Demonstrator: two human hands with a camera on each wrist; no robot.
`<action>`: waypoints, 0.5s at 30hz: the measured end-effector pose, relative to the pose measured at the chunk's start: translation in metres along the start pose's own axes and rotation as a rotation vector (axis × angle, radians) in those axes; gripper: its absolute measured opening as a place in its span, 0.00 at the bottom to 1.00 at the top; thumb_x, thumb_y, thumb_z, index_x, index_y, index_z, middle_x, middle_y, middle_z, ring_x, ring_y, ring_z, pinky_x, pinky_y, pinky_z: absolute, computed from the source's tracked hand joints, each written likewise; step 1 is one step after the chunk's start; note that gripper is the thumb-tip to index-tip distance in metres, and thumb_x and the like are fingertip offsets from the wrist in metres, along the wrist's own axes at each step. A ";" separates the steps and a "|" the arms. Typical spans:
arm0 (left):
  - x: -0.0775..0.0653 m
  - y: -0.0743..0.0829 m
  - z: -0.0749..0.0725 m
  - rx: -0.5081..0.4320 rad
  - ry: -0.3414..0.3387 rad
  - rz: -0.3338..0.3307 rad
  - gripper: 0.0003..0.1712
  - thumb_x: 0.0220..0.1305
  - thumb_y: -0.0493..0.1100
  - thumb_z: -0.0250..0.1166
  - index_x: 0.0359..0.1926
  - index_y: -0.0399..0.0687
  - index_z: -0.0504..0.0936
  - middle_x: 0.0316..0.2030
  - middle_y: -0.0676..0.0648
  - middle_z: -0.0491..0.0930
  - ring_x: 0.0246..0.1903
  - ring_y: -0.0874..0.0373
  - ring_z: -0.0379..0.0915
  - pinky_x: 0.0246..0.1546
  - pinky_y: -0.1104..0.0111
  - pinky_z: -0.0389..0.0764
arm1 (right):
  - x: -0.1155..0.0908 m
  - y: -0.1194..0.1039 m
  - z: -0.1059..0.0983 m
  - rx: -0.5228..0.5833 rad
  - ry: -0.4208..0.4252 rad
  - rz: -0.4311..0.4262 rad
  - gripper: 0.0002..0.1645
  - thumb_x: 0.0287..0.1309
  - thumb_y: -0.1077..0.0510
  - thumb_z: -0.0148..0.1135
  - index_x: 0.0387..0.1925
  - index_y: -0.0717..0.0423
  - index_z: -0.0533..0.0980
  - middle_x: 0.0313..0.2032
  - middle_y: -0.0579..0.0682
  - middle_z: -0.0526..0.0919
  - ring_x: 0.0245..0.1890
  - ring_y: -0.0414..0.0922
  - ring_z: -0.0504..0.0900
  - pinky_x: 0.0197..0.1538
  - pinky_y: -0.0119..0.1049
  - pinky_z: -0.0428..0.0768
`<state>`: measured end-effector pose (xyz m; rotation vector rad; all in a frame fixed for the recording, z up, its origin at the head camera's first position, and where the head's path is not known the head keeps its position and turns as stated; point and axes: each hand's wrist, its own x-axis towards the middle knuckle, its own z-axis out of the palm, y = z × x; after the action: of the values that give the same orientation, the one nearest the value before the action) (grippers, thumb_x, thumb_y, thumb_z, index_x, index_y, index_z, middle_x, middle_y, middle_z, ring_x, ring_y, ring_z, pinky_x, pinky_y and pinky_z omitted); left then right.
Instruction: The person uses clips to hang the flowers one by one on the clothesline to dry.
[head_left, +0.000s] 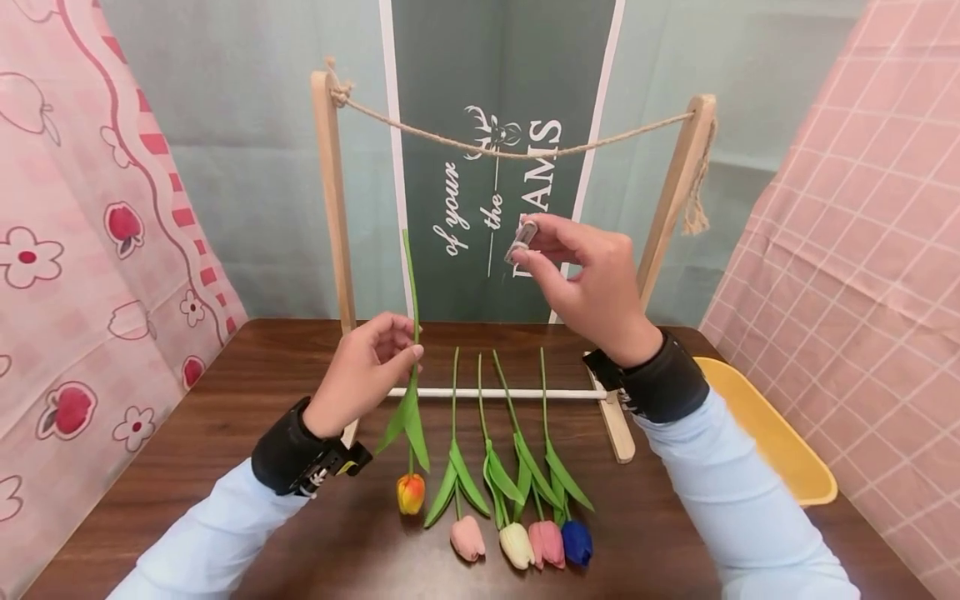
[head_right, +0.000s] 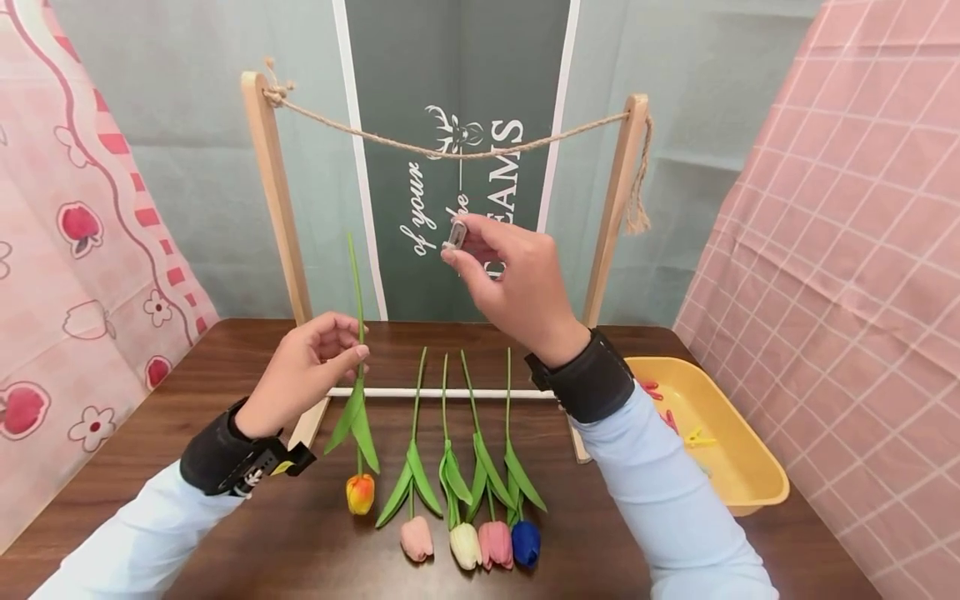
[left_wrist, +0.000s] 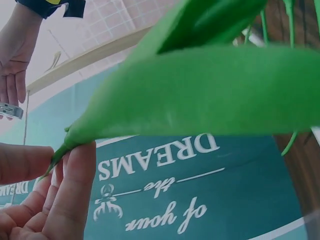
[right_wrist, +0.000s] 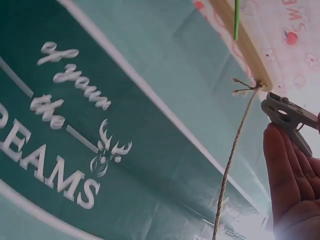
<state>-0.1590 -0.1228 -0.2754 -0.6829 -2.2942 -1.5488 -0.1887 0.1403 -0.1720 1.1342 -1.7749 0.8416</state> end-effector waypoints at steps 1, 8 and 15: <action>0.002 0.001 -0.001 0.002 0.007 0.012 0.09 0.62 0.28 0.63 0.43 0.35 0.75 0.28 0.42 0.79 0.24 0.52 0.79 0.26 0.67 0.81 | 0.003 0.000 -0.001 0.019 0.012 0.006 0.16 0.52 0.68 0.71 0.44 0.71 0.80 0.32 0.54 0.86 0.32 0.43 0.86 0.40 0.30 0.82; 0.018 0.012 -0.006 0.033 0.045 0.062 0.10 0.63 0.30 0.64 0.45 0.36 0.76 0.29 0.41 0.81 0.24 0.50 0.79 0.25 0.70 0.78 | 0.023 -0.001 -0.003 0.087 0.080 0.032 0.16 0.54 0.70 0.67 0.46 0.73 0.79 0.34 0.58 0.86 0.34 0.37 0.85 0.40 0.31 0.83; 0.028 0.021 -0.009 0.053 0.090 0.088 0.10 0.63 0.30 0.64 0.45 0.37 0.77 0.30 0.41 0.80 0.24 0.50 0.78 0.26 0.71 0.77 | 0.042 -0.001 0.002 0.139 0.110 0.030 0.17 0.56 0.70 0.67 0.47 0.74 0.79 0.34 0.60 0.86 0.35 0.36 0.85 0.41 0.34 0.83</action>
<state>-0.1717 -0.1187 -0.2422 -0.6768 -2.2015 -1.4443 -0.1982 0.1231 -0.1343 1.1302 -1.6680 1.0388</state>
